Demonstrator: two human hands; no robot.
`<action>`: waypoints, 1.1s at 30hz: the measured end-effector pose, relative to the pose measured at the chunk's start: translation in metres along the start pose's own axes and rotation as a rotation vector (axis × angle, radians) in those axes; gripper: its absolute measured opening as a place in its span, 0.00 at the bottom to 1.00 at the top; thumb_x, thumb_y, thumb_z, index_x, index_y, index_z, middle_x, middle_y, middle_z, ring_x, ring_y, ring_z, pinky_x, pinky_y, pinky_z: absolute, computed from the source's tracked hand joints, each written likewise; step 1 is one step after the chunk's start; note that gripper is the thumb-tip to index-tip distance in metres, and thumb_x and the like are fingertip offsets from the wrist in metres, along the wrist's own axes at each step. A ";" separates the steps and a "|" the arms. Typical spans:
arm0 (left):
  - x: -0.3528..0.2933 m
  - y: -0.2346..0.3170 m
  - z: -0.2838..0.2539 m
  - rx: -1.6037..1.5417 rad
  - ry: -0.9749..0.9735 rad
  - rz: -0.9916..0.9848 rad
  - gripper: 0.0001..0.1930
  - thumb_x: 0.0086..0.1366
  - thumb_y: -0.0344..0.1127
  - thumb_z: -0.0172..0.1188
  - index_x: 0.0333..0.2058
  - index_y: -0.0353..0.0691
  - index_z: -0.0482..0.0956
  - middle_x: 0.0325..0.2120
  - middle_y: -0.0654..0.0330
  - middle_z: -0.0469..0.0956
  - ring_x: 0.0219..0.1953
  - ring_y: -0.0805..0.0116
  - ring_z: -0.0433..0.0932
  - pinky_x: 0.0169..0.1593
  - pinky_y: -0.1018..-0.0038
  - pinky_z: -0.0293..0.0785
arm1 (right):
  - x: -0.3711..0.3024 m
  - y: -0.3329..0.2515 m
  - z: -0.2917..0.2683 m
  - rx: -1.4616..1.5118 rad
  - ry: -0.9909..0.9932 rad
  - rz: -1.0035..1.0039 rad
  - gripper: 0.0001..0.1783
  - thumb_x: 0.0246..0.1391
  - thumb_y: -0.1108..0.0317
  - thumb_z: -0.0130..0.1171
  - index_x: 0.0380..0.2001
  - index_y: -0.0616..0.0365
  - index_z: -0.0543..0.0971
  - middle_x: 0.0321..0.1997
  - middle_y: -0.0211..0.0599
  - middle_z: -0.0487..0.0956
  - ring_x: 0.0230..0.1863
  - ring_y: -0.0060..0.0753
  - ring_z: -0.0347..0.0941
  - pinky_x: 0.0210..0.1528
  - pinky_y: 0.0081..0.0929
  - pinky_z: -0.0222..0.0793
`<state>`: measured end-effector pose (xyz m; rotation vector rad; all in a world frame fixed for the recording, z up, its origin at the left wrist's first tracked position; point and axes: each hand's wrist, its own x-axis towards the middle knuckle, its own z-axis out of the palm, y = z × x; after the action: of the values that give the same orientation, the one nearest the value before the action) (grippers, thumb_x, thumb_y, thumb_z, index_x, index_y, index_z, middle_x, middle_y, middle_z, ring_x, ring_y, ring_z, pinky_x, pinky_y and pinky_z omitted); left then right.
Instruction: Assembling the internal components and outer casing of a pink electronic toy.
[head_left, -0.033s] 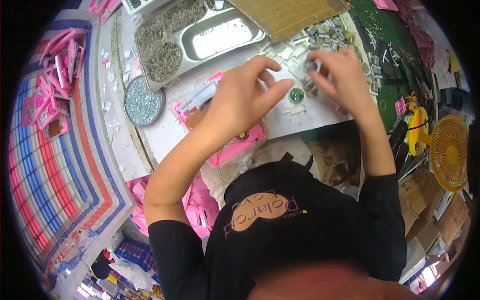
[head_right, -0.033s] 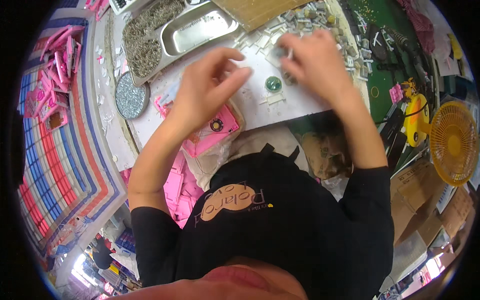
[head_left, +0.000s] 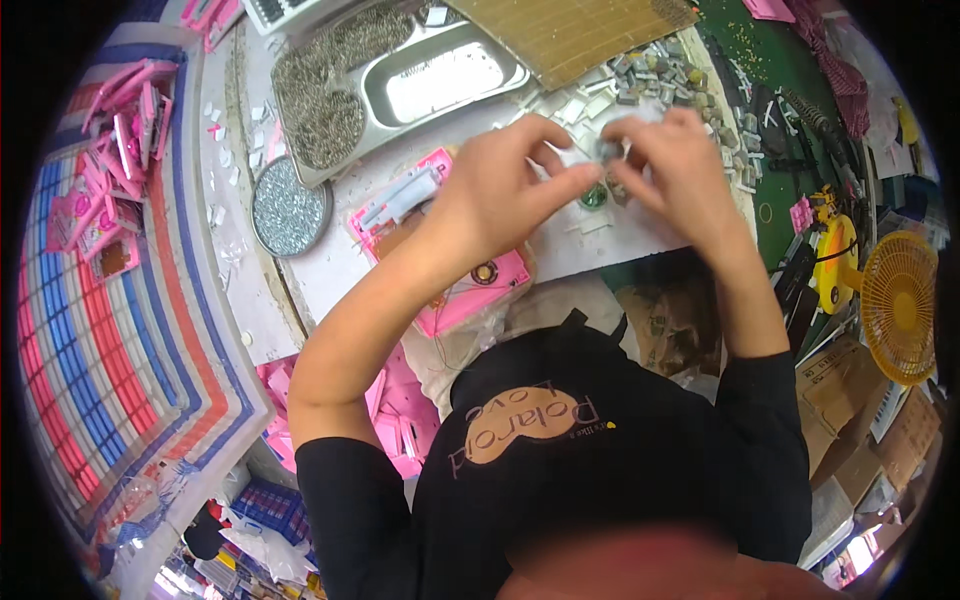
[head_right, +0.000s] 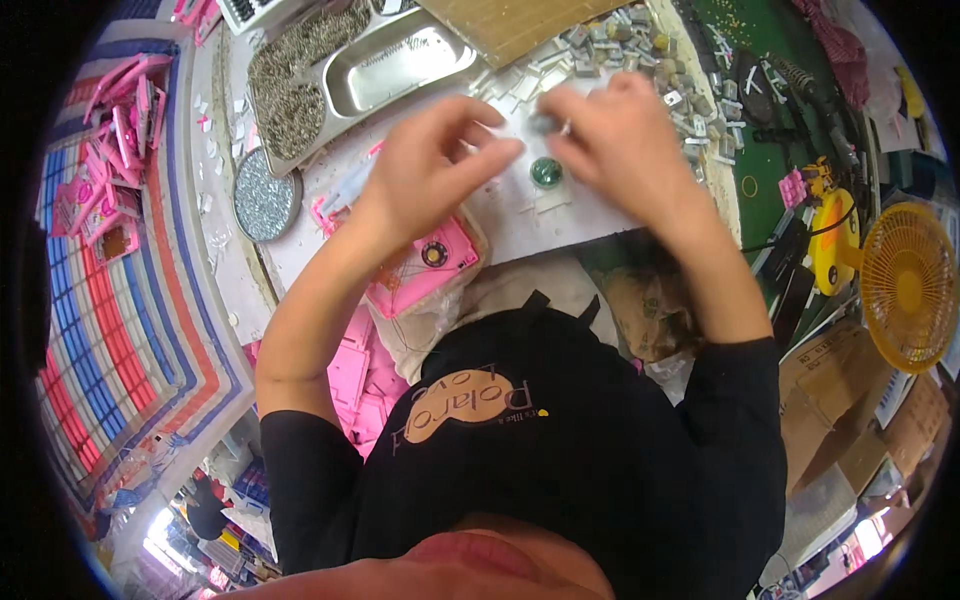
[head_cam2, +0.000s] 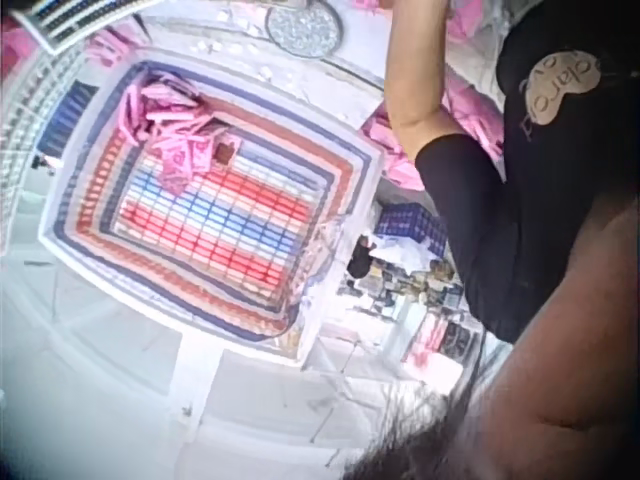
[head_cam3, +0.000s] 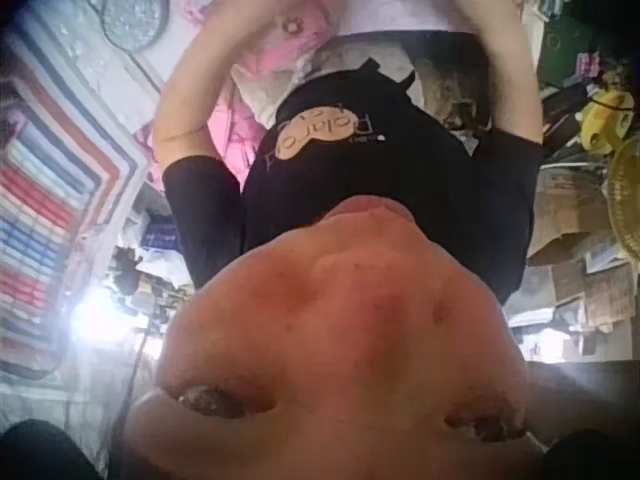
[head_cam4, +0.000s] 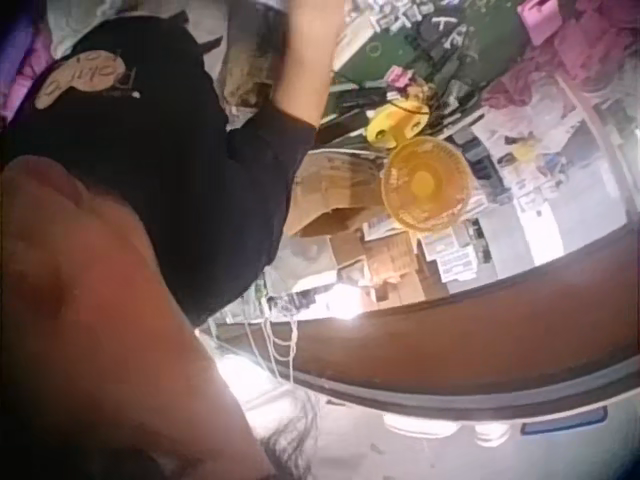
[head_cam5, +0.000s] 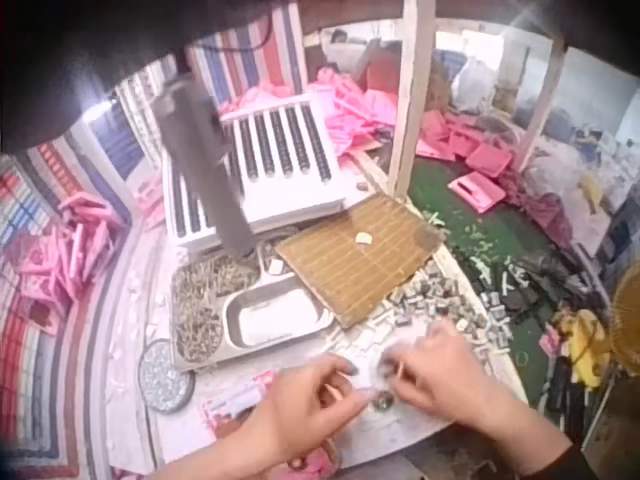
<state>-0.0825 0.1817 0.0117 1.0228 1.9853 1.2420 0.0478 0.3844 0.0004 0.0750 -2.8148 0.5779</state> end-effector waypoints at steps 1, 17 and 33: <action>0.005 0.001 0.008 -0.023 -0.034 0.023 0.13 0.62 0.34 0.70 0.39 0.33 0.79 0.27 0.58 0.81 0.27 0.70 0.79 0.30 0.72 0.73 | -0.003 -0.012 -0.002 0.028 0.021 0.038 0.13 0.52 0.67 0.67 0.42 0.50 0.79 0.25 0.30 0.82 0.31 0.41 0.79 0.50 0.39 0.69; 0.133 0.032 0.036 0.241 -0.218 0.448 0.11 0.57 0.29 0.67 0.40 0.40 0.84 0.29 0.57 0.83 0.28 0.63 0.82 0.34 0.66 0.78 | -0.081 0.007 0.013 1.629 0.417 0.700 0.25 0.59 0.78 0.63 0.60 0.61 0.72 0.34 0.35 0.80 0.30 0.18 0.73 0.35 0.16 0.69; 0.296 0.003 0.136 0.761 0.241 -0.013 0.18 0.64 0.48 0.61 0.42 0.42 0.89 0.44 0.47 0.86 0.49 0.47 0.84 0.58 0.48 0.71 | -0.111 0.009 0.005 1.460 0.498 0.697 0.26 0.57 0.81 0.63 0.59 0.65 0.73 0.34 0.33 0.79 0.32 0.17 0.72 0.36 0.14 0.67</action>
<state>-0.1343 0.4951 -0.0618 1.2286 2.7394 0.6013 0.1531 0.3904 -0.0369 -0.6619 -1.3610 2.2239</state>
